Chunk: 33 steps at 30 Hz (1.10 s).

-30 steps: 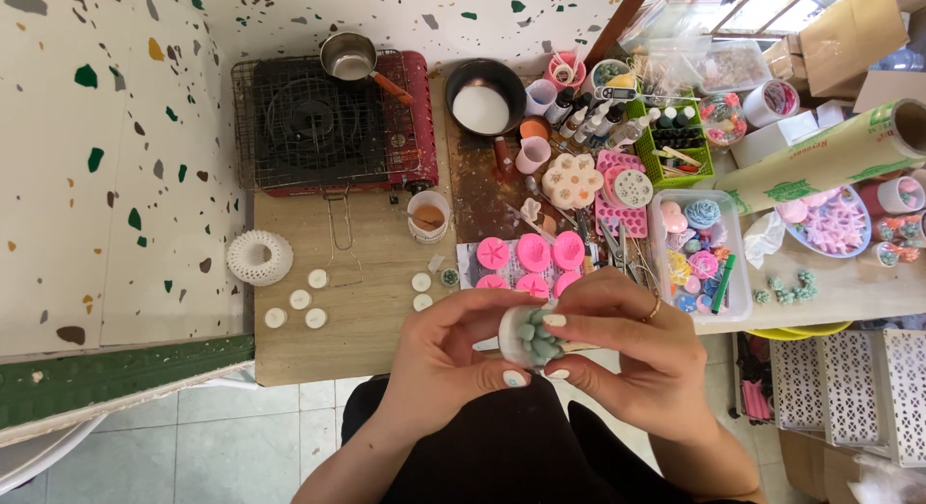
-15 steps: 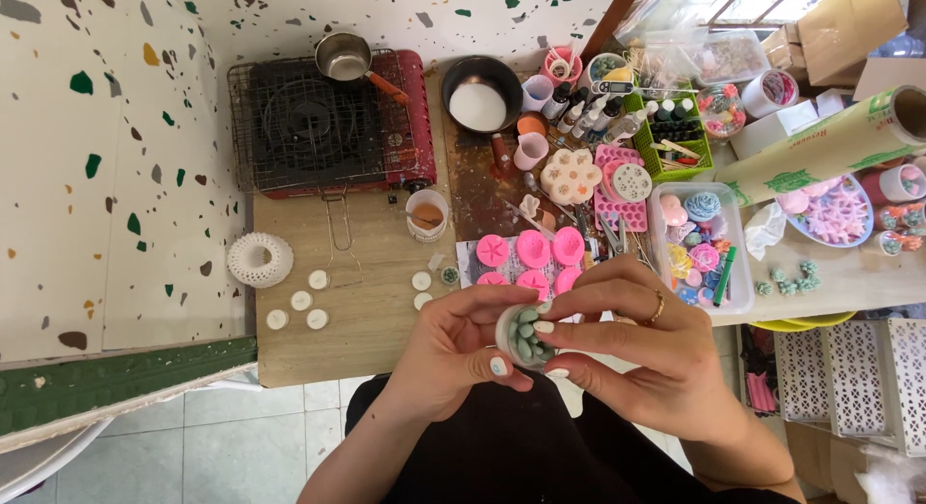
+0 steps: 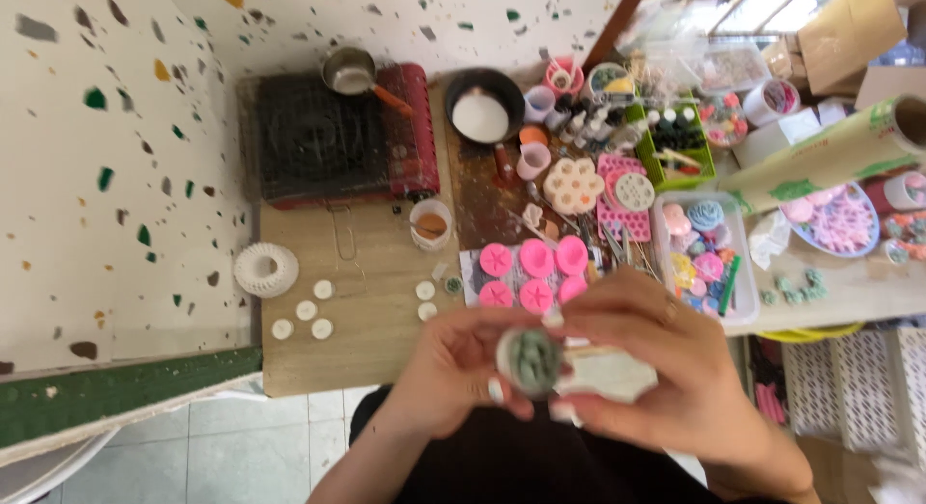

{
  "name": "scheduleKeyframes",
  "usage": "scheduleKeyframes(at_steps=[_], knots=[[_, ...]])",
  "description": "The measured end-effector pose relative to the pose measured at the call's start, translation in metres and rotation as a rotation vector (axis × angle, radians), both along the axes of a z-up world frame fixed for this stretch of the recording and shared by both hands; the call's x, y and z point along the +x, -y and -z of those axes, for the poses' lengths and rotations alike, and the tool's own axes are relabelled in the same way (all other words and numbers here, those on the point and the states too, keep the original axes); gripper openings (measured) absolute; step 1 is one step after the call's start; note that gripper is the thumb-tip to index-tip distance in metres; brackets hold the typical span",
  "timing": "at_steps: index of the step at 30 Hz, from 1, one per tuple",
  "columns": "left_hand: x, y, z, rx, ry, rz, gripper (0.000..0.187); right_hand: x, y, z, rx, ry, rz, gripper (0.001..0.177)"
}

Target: Making a succulent-shaped candle by assembling components and adding wax details.

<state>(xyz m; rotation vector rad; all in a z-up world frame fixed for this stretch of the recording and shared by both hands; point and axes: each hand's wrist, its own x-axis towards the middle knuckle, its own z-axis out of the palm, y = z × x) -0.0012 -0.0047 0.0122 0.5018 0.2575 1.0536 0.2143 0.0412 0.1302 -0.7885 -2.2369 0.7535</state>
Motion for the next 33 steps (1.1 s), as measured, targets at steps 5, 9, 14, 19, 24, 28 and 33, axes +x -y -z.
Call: scheduleKeyframes(at_steps=[5, 9, 14, 19, 24, 28, 33], knots=[[-0.006, 0.014, -0.002, 0.081, 0.029, 0.102, 0.064, 0.000, 0.008, -0.003, 0.037, 0.001, -0.101, 0.058], [-0.006, 0.015, 0.007, 0.048, 0.038, 0.105, 0.065, -0.003, 0.006, -0.002, 0.046, -0.040, -0.139, 0.052], [-0.004, 0.008, 0.007, -0.039, 0.056, 0.053, 0.065, -0.003, 0.003, 0.013, 0.025, -0.033, -0.108, 0.048], [-0.009, -0.001, 0.006, -0.034, -0.063, -0.048, 0.062, -0.014, -0.004, 0.028, 0.099, -0.148, -0.015, 0.050], [-0.013, -0.002, 0.012, 0.023, -0.147, -0.110, 0.061, -0.016, -0.003, 0.040, 0.026, -0.192, -0.007, 0.044], [-0.017, -0.006, 0.006, 0.033, -0.177, -0.161, 0.066, -0.012, 0.000, 0.043, -0.066, -0.262, 0.009, 0.039], [-0.021, 0.004, -0.001, 0.065, -0.054, -0.123, 0.073, 0.003, 0.010, 0.054, -0.326, -0.847, 0.146, 0.042]])
